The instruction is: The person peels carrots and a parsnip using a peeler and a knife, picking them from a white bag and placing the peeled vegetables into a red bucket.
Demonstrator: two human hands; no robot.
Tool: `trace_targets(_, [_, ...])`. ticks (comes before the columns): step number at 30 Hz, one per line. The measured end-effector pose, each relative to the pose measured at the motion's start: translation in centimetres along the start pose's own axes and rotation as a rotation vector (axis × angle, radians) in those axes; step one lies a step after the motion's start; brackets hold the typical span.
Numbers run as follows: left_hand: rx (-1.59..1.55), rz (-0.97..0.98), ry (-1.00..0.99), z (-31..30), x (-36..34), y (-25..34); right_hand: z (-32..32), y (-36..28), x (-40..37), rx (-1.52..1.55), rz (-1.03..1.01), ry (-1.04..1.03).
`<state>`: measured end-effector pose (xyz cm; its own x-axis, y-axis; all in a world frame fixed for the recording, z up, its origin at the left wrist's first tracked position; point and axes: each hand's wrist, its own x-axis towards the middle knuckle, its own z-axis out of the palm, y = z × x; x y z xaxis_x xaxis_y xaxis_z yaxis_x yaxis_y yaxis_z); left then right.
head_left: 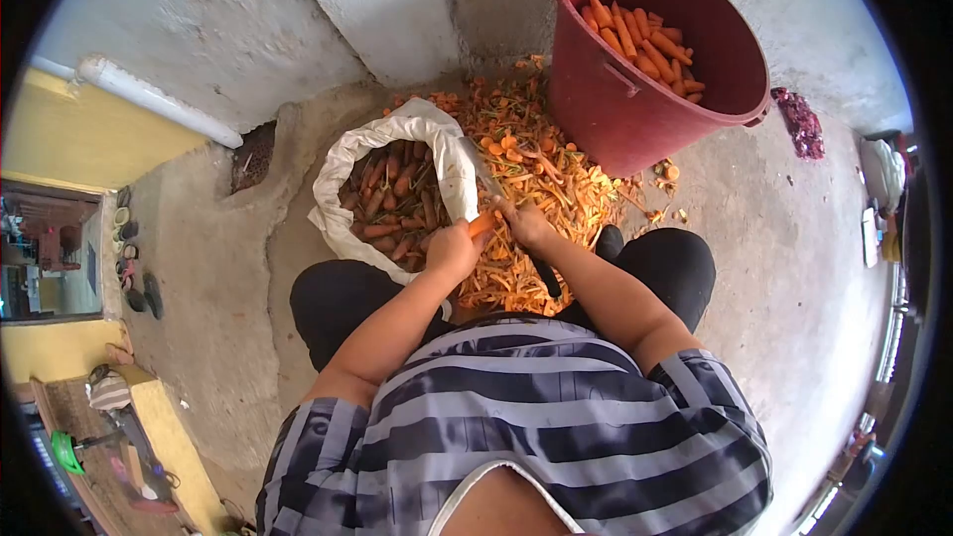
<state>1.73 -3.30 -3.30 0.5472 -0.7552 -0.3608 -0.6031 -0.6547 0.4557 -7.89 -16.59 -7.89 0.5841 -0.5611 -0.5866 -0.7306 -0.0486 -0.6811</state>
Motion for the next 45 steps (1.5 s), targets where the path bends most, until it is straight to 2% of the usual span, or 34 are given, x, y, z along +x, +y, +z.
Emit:
trace_targets(1, [0.017,-0.004,-0.043,0.4,0.5,-0.7,-0.3,-0.5,0.3,-0.052,0.031,0.036])
trace_targets(5, [0.056,-0.033,-0.176,1.6,1.9,-3.9,-4.0,-2.1,0.0,-0.616,0.054,0.025])
trace_targets(9, [0.031,-0.072,-0.222,1.4,3.7,-5.3,-4.3,0.3,5.0,-0.537,0.126,0.110])
trace_targets(10, [-0.001,-0.080,-0.245,1.5,4.1,-5.6,-4.0,1.7,7.9,-0.533,0.193,0.062])
trace_targets(13, [-0.064,-0.113,-0.313,0.8,5.1,-5.1,-3.8,5.9,13.5,-0.508,0.153,0.249])
trace_targets(16, [-0.146,-0.079,-0.322,1.3,5.8,-5.0,-4.9,8.0,16.4,-0.281,0.305,0.150])
trace_targets(18, [-0.177,-0.097,-0.361,1.6,6.7,-5.0,-4.6,9.1,17.7,-0.401,0.325,0.138])
trace_targets(20, [-0.266,-0.095,-0.281,1.5,7.3,-4.4,-4.1,10.1,18.4,-0.464,0.313,0.161])
trace_targets(21, [-0.312,-0.093,-0.242,1.3,7.5,-3.9,-4.2,9.7,18.3,-0.464,0.351,0.103])
trace_targets(24, [-0.438,0.050,-0.067,0.7,9.1,-2.4,-5.4,6.1,16.2,-0.402,0.431,-0.037])
trace_targets(27, [-0.579,0.223,-0.059,-4.7,11.5,4.0,-3.7,8.5,16.2,-0.445,0.332,0.145])
trace_targets(28, [-0.591,0.302,-0.040,-6.8,12.4,6.6,-4.4,7.4,15.2,-0.427,0.359,0.094])
trace_targets(29, [-0.612,0.511,0.071,-8.6,13.4,9.1,-4.2,7.8,15.1,-0.379,0.361,0.154])
trace_targets(30, [-0.855,0.498,-0.135,-10.3,13.5,11.3,-3.9,8.6,14.9,-0.333,0.361,0.211])
trace_targets(31, [-0.998,0.689,-0.232,-11.6,13.8,12.8,-3.9,9.2,14.7,-0.286,0.363,0.267])
trace_targets(32, [-1.031,0.783,-0.231,-14.0,13.0,14.8,-4.0,9.4,14.3,-0.288,0.352,0.317])
trace_targets(35, [-0.772,0.890,0.056,-17.7,12.4,14.0,-4.7,9.7,14.7,-0.312,0.324,0.458])
trace_targets(37, [-0.664,0.674,0.179,-18.4,13.7,9.4,-5.8,7.7,13.8,-0.285,0.335,0.428])
trace_targets(38, [-0.688,0.480,0.235,-18.1,14.8,6.0,-5.8,6.3,13.3,-0.265,0.315,0.428])
trace_targets(40, [-0.616,0.135,0.378,-15.9,17.7,-5.0,-3.5,6.8,14.9,-0.250,0.078,0.514])
trace_targets(41, [-0.334,-0.024,0.412,-14.7,18.3,-12.1,-2.5,6.8,15.8,-0.240,-0.038,0.557])
trace_targets(42, [-0.232,-0.147,0.421,-13.7,17.9,-17.9,-1.6,5.7,16.5,-0.216,-0.028,0.495])
trace_targets(43, [-0.673,-0.498,0.273,-12.7,16.7,-22.6,-1.5,2.5,15.5,-0.247,-0.209,0.392])
trace_targets(44, [-0.708,-0.592,0.220,-9.1,16.3,-31.7,0.1,1.7,16.2,-0.198,-0.249,0.348])
trace_targets(45, [-0.643,-0.783,0.006,-12.6,12.8,-27.1,1.7,0.9,16.9,-0.148,-0.287,0.304])
